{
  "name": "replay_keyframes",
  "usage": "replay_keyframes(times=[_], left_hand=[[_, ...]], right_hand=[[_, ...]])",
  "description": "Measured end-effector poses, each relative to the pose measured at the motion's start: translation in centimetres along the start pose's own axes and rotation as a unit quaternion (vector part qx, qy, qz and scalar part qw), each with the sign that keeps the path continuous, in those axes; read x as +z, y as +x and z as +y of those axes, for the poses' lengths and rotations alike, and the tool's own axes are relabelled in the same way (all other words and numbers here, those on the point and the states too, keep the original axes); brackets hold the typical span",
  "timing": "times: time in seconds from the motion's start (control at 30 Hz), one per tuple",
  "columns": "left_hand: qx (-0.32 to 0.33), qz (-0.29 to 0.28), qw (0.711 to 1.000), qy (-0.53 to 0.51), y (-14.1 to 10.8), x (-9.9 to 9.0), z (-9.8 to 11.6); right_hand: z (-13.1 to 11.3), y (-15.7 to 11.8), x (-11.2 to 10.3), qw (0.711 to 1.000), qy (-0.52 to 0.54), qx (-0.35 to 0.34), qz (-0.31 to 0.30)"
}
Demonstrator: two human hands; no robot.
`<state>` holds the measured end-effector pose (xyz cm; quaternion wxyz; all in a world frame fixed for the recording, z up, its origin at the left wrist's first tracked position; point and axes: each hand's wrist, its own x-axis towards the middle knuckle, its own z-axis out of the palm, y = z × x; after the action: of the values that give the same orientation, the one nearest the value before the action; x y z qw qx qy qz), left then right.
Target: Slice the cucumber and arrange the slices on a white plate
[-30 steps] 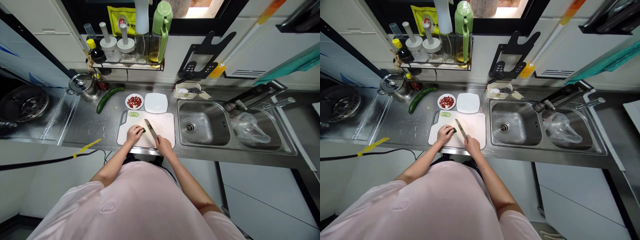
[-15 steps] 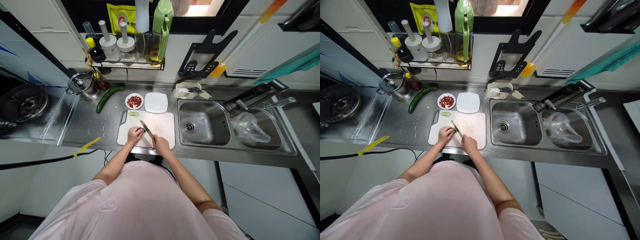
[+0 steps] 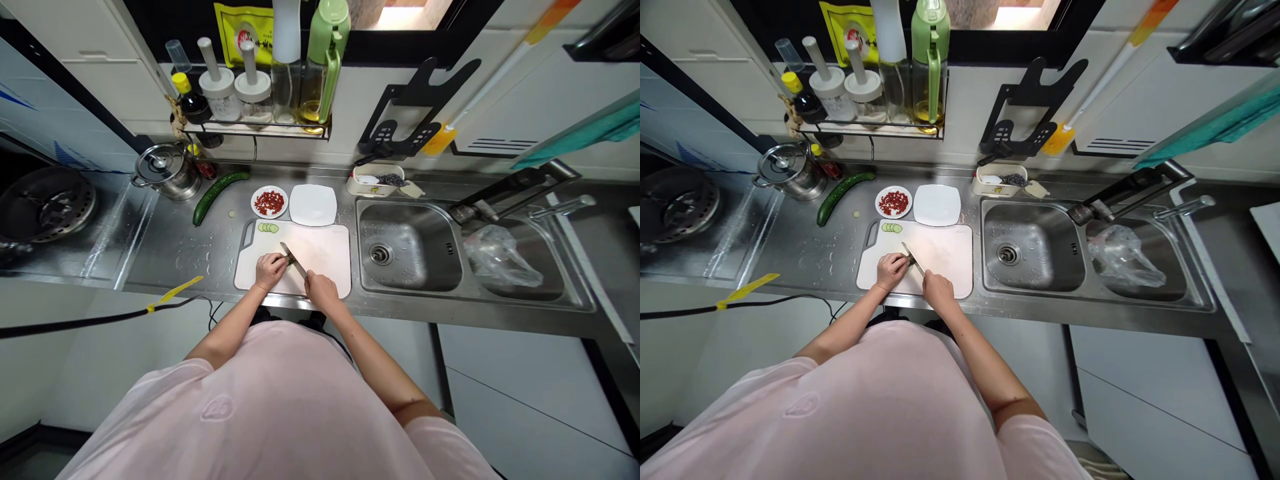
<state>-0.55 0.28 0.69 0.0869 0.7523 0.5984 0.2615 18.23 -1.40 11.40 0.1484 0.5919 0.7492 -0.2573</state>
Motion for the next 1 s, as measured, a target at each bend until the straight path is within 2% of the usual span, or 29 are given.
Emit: replay_keyframes(times=[0.27,0.43,1.0], left_hand=[[-0.003,-0.004,1.0,-0.008,-0.1,0.1,-0.2],[-0.004,0.0,1.0,-0.016,0.0,0.1,-0.1],[-0.003,-0.003,1.0,-0.018,0.0,0.3,-0.2]], right_hand=[[1.4,-1.4,1.4,1.0,-0.007,-0.002,-0.01],[1.7,-1.9,1.3,1.0,-0.003,-0.008,-0.017],[0.2,0.2,0.9,1.0,0.0,-0.008,-0.006]])
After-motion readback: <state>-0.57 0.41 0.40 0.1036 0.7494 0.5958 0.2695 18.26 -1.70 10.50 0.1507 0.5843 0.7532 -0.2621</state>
